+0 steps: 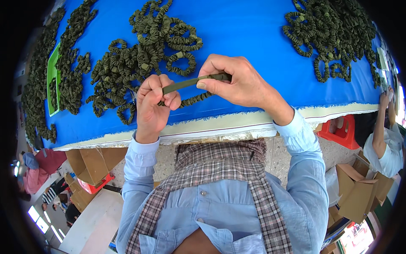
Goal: The person repeatedly picks up green coiled cord segments from a blue table and joins them by hand, forming longer continuous lengths. The person places the joined segments back on the table among other similar pieces. A pair of scissors is visible on the table but not used.
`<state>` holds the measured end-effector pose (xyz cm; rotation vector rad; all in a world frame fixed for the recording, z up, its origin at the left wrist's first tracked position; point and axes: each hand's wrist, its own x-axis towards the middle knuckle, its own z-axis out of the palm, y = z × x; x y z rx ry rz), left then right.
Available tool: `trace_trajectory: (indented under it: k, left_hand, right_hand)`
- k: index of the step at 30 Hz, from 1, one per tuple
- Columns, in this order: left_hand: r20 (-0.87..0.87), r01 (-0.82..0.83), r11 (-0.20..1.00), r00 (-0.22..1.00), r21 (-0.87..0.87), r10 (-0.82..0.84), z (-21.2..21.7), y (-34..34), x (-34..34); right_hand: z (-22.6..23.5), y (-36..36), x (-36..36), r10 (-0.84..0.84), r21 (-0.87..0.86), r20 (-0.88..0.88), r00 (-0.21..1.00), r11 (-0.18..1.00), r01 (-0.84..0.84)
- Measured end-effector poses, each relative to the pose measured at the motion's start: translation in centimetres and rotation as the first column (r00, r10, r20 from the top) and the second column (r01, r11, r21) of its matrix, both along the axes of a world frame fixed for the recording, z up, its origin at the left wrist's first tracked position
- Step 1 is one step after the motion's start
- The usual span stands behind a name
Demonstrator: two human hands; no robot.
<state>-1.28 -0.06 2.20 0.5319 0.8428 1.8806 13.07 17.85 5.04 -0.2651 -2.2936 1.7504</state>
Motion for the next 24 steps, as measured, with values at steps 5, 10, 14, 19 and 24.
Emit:
trace_trajectory:
  k: [5,10,14,19,24]
  left_hand:
    - [-0.068,0.129,0.981,0.988,-0.144,-0.139,0.6,1.3,0.7]
    - [-0.341,0.214,0.909,0.876,-0.358,-0.341,1.4,2.3,0.5]
    - [-0.092,0.139,0.974,0.983,-0.178,-0.158,0.8,1.6,1.3]
    - [-0.102,0.0,0.996,0.995,-0.086,-0.009,0.4,1.2,0.4]
    - [-0.203,-0.017,0.994,0.979,-0.112,-0.006,-0.7,1.3,0.8]
  right_hand:
    - [-1.0,-0.4,-0.5,0.021,-0.099,-0.095,0.995,0.995,-0.031]
    - [-1.1,-1.3,-0.8,0.032,-0.367,-0.128,0.991,0.927,-0.077]
    - [0.0,-0.5,-0.3,0.128,-0.424,0.013,0.992,0.899,-0.11]
    - [0.1,-0.1,-0.2,0.085,-0.28,0.044,0.995,0.958,-0.07]
    - [-1.8,-0.2,-0.6,0.01,-0.299,-0.209,0.978,0.952,-0.074]
